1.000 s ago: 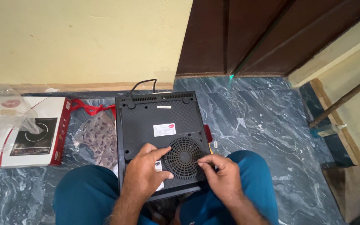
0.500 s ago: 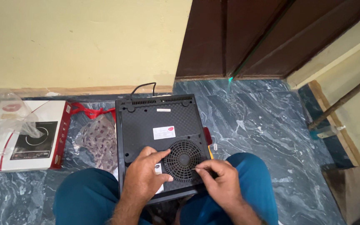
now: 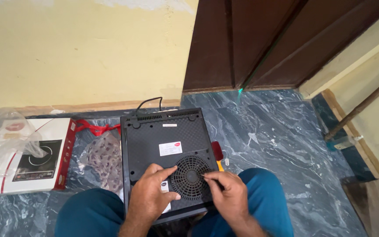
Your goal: The person cleans a black induction cooktop by hand, using a small brush and a cotton swab. They wipe the top surface, flip the unit to clean the underside vents, and remove dust from the ventilation grille.
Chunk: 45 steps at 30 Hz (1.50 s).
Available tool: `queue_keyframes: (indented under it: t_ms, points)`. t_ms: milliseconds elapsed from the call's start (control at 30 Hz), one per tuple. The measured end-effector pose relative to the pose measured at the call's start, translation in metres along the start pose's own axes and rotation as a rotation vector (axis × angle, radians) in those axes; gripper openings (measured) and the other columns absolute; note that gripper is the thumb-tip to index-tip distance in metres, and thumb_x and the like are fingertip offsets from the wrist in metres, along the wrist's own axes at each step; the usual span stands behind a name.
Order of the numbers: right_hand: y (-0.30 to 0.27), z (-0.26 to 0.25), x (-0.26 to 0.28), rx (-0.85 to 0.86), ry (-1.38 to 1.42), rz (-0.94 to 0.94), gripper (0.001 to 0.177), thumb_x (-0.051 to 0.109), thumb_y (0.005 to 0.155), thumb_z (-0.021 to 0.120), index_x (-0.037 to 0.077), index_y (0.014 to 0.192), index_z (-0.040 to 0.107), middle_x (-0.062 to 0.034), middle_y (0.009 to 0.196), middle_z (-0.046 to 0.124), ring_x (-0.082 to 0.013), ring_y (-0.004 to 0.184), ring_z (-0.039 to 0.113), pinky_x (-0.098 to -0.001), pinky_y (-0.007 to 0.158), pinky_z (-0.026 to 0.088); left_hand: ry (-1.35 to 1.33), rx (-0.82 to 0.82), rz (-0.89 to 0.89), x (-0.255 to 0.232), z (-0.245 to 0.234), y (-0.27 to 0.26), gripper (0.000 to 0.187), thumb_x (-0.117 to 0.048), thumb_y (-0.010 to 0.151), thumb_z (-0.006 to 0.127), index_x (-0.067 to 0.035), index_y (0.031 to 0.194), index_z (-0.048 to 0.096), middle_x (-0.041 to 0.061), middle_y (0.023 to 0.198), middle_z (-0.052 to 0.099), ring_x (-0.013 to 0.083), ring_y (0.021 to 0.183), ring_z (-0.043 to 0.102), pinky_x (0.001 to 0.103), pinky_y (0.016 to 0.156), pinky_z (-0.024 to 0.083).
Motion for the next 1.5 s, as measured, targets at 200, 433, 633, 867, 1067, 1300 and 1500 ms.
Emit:
queue_keyframes:
  t_ms: [200,433,633,867,1067,1300,1500]
  points:
    - [0.006,0.005,0.01,0.075,-0.074,-0.106,0.01,0.003,0.077,0.077,0.01,0.085,0.078,-0.0043,0.082,0.079,-0.0227,0.077,0.075,-0.0347,0.071,0.053,-0.001,-0.003,0.039,-0.002,-0.002,-0.001,0.082,-0.012,0.055,0.094,-0.023,0.132,0.07,0.003,0.101,0.066,0.0214,0.086,0.07,0.034,0.078,0.055]
    - [-0.001,0.008,0.016,0.126,-0.013,-0.111,0.012,0.002,0.076,0.077,0.009,0.085,0.078,-0.0041,0.081,0.078,-0.0224,0.077,0.075,-0.0344,0.073,0.055,-0.022,0.041,-0.047,0.005,0.002,0.0,0.079,-0.016,0.06,0.094,-0.026,0.134,0.069,0.001,0.106,0.065,0.0233,0.084,0.072,0.034,0.079,0.056]
    - [-0.006,0.01,0.023,0.095,-0.028,-0.166,0.01,0.003,0.076,0.078,0.009,0.085,0.078,-0.004,0.082,0.078,-0.0227,0.078,0.074,-0.0352,0.073,0.054,0.002,-0.003,0.042,0.004,0.002,0.0,0.081,-0.013,0.056,0.093,-0.024,0.133,0.07,0.004,0.104,0.065,0.0235,0.091,0.07,0.035,0.081,0.055]
    - [-0.011,0.009,0.026,0.098,-0.029,-0.163,0.01,0.003,0.076,0.079,0.008,0.085,0.079,-0.0049,0.083,0.079,-0.0243,0.078,0.074,-0.0366,0.071,0.054,0.045,-0.061,0.037,0.004,0.007,-0.005,0.078,-0.015,0.057,0.092,-0.023,0.131,0.069,0.003,0.105,0.064,0.023,0.091,0.07,0.035,0.081,0.055]
    - [-0.019,-0.005,0.028,0.042,0.209,-0.027,0.012,-0.001,0.077,0.078,0.006,0.087,0.078,-0.0067,0.082,0.08,-0.022,0.076,0.078,-0.0324,0.069,0.059,-0.005,-0.167,0.038,0.0,0.02,-0.025,0.056,-0.02,0.069,0.086,-0.018,0.124,0.071,0.004,0.102,0.069,0.0251,0.087,0.069,0.037,0.079,0.055]
    - [-0.039,-0.028,0.055,-0.048,0.142,-0.168,0.011,0.003,0.081,0.079,0.006,0.091,0.077,-0.0079,0.089,0.078,-0.0238,0.083,0.076,-0.0338,0.075,0.057,-0.234,-0.178,-0.132,-0.008,0.05,-0.072,0.037,-0.023,0.084,0.074,-0.015,0.12,0.073,0.01,0.097,0.075,0.0299,0.079,0.07,0.041,0.072,0.055]
    - [-0.058,-0.044,0.066,0.03,0.092,-0.176,0.011,0.004,0.08,0.079,0.006,0.091,0.077,-0.0082,0.088,0.077,-0.0264,0.083,0.074,-0.0365,0.075,0.055,0.021,-0.389,0.337,-0.043,0.051,-0.101,0.015,-0.02,0.084,0.074,-0.011,0.096,0.075,0.007,0.095,0.075,0.03,0.089,0.071,0.041,0.074,0.056]
Point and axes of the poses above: each hand's wrist, its own y-axis towards the middle knuckle, its own z-axis out of the palm, x = y × z, the point moved 5 cm from there along y, towards the middle knuckle
